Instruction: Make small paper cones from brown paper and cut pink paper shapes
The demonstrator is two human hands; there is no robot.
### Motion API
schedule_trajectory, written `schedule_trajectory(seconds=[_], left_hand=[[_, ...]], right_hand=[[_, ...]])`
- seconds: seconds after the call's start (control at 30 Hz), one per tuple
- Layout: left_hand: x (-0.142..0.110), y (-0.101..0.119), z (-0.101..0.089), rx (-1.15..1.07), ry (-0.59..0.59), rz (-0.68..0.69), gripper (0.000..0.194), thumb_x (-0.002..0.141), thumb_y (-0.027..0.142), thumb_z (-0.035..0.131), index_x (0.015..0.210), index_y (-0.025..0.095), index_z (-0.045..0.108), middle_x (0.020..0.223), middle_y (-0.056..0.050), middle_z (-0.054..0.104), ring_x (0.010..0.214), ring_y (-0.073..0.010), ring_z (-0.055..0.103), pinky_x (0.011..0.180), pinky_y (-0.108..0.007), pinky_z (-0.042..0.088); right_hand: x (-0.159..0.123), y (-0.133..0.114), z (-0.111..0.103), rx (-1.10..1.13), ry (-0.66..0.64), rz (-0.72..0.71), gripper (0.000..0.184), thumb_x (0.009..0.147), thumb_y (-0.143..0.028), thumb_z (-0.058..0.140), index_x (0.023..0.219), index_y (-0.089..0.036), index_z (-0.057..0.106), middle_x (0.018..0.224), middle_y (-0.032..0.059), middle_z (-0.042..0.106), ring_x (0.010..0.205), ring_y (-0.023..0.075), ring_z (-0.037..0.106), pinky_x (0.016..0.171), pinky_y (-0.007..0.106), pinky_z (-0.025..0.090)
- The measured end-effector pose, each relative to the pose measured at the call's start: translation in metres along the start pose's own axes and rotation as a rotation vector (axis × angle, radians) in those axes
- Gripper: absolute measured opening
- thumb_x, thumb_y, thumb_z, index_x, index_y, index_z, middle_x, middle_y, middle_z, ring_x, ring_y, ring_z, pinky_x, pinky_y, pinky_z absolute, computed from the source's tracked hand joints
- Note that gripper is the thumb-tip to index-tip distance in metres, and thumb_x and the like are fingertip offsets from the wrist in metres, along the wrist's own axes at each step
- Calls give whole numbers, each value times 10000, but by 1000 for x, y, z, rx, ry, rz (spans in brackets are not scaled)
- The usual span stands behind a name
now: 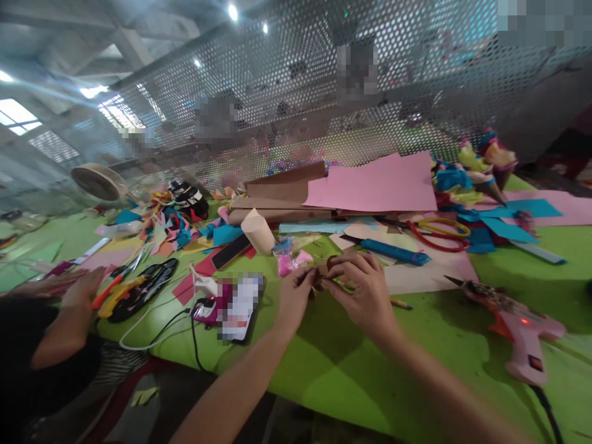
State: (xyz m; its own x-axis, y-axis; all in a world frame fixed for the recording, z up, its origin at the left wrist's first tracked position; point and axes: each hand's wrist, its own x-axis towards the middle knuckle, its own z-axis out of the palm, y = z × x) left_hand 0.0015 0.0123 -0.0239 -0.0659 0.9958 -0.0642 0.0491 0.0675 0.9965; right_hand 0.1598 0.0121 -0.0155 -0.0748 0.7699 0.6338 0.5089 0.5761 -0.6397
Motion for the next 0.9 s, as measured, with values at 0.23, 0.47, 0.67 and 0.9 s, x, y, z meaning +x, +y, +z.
schedule_trajectory(seconds=[0.23,0.47,0.67,0.9], left_hand=[[-6,-1,2,-26,-81,66,348,881,421,653,1106,186,779,924,-80,777,701,-188,674,533,-250,460],[-11,2,-1,-15,-254,90,506,922,520,617,1313,208,693,933,-88,778,725,-202,659,594,-282,477],[-8,-1,0,-5,-255,131,428,905,394,656,1297,228,709,1139,-103,758,879,-230,676,689,-305,508],[-3,0,-2,-175,-245,17,470,832,436,752,1243,208,739,1030,-99,775,850,-208,667,667,-279,494]], right_hand=[[1,2,-5,88,79,196,100,823,-326,700,751,-278,651,843,36,733,916,300,626,803,441,443],[2,8,-8,104,179,300,112,805,-349,705,742,-269,660,817,42,685,910,288,590,807,434,452],[3,7,-7,217,178,365,129,795,-338,729,834,-252,640,882,44,675,909,264,616,823,427,479],[6,12,-7,419,158,411,342,740,-303,786,1029,-256,610,865,12,628,828,216,625,747,363,501]])
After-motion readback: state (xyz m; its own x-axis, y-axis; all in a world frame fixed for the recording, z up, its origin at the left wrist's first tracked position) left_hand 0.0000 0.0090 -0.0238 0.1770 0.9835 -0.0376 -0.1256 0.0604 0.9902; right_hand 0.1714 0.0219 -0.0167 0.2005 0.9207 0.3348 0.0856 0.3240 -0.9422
